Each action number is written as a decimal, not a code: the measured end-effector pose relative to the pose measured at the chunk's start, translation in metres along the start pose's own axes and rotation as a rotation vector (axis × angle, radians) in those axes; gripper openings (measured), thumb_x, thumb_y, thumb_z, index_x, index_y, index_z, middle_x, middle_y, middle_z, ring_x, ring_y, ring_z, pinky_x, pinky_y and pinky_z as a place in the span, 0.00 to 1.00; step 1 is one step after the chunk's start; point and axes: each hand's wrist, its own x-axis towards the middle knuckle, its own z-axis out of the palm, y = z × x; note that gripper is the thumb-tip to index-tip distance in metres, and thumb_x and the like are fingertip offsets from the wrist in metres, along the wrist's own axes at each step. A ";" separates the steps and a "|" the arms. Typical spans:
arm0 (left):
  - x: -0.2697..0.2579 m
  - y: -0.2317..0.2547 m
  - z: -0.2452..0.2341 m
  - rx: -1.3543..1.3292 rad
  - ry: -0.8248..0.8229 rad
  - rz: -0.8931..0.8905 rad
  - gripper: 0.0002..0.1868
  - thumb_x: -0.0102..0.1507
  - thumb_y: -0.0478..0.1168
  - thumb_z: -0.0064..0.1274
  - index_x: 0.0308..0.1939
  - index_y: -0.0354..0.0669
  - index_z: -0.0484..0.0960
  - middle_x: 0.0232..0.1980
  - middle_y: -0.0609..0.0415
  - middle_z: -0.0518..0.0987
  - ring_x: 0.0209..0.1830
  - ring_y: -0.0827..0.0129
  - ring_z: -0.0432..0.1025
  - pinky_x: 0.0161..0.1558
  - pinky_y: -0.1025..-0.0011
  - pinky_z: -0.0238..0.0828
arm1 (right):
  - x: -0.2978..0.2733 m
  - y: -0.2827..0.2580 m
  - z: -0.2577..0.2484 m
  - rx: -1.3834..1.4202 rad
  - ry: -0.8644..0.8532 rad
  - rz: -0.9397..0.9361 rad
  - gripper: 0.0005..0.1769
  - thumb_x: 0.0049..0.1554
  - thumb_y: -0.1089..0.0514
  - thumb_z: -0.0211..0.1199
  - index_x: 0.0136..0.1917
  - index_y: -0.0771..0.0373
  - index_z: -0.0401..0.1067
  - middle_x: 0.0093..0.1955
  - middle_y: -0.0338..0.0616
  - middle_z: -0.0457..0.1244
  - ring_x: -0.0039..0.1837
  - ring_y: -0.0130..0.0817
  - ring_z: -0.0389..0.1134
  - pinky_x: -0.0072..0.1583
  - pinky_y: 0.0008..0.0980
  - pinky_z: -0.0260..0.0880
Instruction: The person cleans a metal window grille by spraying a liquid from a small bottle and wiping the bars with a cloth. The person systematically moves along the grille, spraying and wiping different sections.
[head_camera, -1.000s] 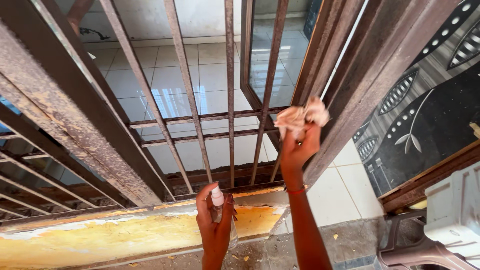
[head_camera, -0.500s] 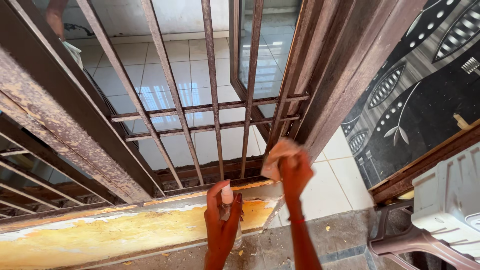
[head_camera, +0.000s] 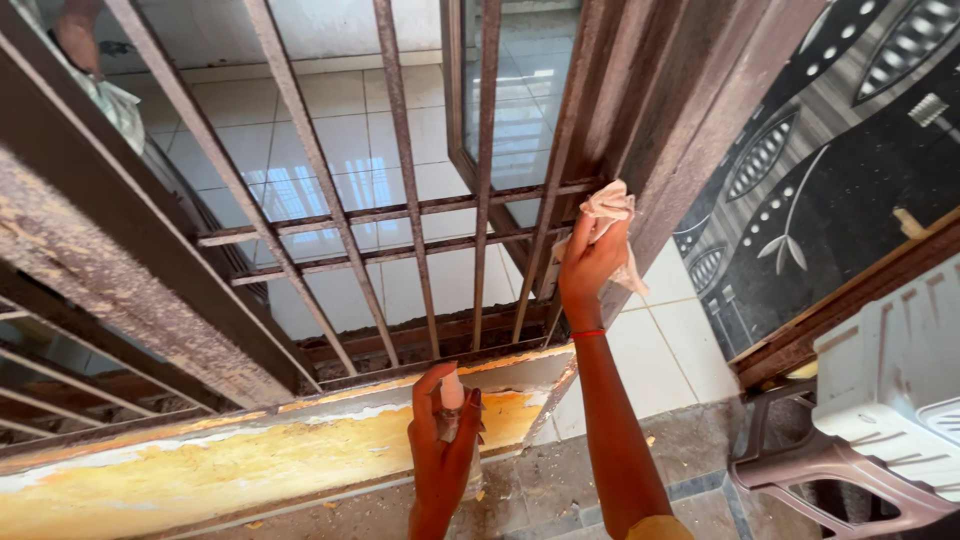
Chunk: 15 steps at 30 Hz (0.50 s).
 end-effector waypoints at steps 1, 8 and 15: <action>0.000 0.001 0.001 -0.006 -0.009 -0.003 0.22 0.65 0.34 0.55 0.63 0.43 0.70 0.34 0.52 0.79 0.26 0.75 0.71 0.26 0.74 0.69 | 0.000 0.001 0.000 0.010 0.003 -0.022 0.05 0.69 0.63 0.55 0.55 0.68 0.64 0.45 0.53 0.63 0.44 0.47 0.67 0.48 0.39 0.65; -0.013 0.003 0.002 -0.017 -0.044 -0.065 0.21 0.65 0.34 0.54 0.62 0.44 0.70 0.36 0.52 0.81 0.29 0.75 0.72 0.29 0.73 0.70 | -0.067 0.053 0.006 -0.091 0.007 0.142 0.13 0.70 0.56 0.56 0.57 0.70 0.68 0.40 0.54 0.64 0.39 0.43 0.64 0.43 0.40 0.62; -0.016 0.001 -0.009 0.038 -0.035 -0.016 0.22 0.65 0.33 0.53 0.63 0.44 0.71 0.35 0.51 0.81 0.28 0.74 0.72 0.29 0.73 0.70 | -0.242 0.125 -0.051 -0.327 -0.435 0.400 0.21 0.71 0.43 0.53 0.57 0.61 0.75 0.31 0.50 0.64 0.30 0.39 0.65 0.33 0.41 0.61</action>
